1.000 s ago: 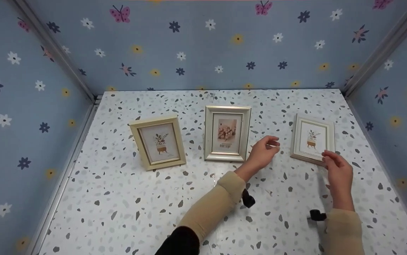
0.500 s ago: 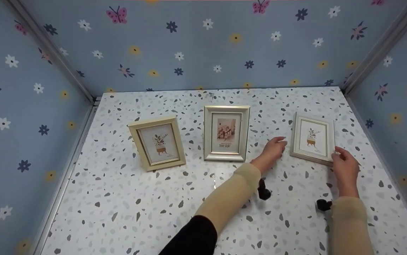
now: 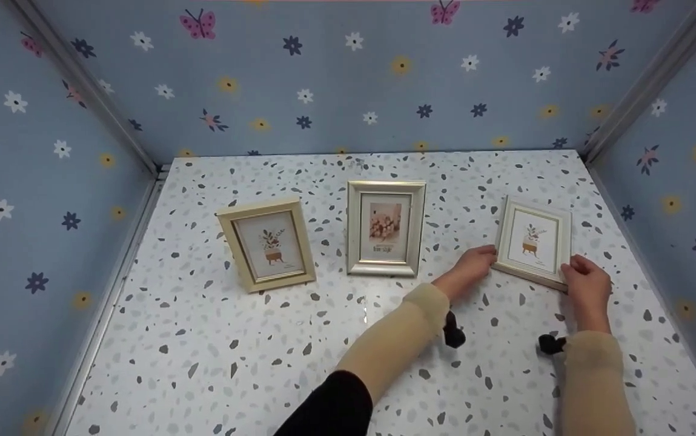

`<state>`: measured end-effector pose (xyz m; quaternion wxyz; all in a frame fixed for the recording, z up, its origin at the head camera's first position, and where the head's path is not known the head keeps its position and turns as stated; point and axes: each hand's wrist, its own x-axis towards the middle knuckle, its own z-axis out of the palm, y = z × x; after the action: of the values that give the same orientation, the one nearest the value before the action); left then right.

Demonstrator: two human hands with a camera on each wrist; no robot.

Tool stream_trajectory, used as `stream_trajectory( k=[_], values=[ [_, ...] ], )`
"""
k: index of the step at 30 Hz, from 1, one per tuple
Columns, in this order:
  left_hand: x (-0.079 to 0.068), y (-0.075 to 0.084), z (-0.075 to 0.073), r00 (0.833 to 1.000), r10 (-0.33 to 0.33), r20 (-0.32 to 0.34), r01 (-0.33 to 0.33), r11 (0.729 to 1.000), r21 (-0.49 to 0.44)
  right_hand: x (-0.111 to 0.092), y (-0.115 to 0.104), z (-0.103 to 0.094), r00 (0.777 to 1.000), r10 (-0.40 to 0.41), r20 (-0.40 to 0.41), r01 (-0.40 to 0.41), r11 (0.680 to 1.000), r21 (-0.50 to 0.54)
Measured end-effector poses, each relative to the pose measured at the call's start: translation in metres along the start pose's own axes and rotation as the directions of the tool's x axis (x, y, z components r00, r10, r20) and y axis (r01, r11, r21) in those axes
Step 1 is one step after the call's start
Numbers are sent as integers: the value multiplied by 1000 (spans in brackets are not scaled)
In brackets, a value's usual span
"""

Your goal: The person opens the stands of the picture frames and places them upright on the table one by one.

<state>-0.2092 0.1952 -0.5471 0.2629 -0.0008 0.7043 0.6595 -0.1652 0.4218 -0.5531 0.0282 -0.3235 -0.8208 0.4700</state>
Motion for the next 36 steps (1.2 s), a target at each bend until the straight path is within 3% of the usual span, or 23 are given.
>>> stream_trajectory(
  k=[6, 11, 17, 25, 32, 34, 36],
  values=[
    [-4, 0, 3, 999, 21, 28, -21, 1000, 9, 1, -2, -1, 998, 57, 40, -58, 998, 31],
    [-8, 0, 4, 1000, 19, 23, -19, 1000, -4, -1, -4, -4, 990, 116, 77, -127, 979, 160],
    [-7, -3, 0, 997, 76, 27, -76, 997, 11, -6, -7, -5, 981, 149, 128, -188, 898, 398],
    [-6, -8, -4, 994, 99, 36, -100, 995, 27, -7, -5, -7, 966, 193, 169, -252, 839, 483],
    [-11, -10, -7, 995, 98, 8, -98, 995, 35, -13, -7, -6, 972, 134, 191, -230, 694, 683],
    [-13, -13, -8, 994, 113, -4, -112, 993, 34, -16, -8, -5, 977, 126, 172, -211, 686, 696],
    [-15, -15, -9, 991, 133, -6, -133, 991, 34, -20, -10, -4, 982, 131, 138, -190, 712, 676]
  ],
)
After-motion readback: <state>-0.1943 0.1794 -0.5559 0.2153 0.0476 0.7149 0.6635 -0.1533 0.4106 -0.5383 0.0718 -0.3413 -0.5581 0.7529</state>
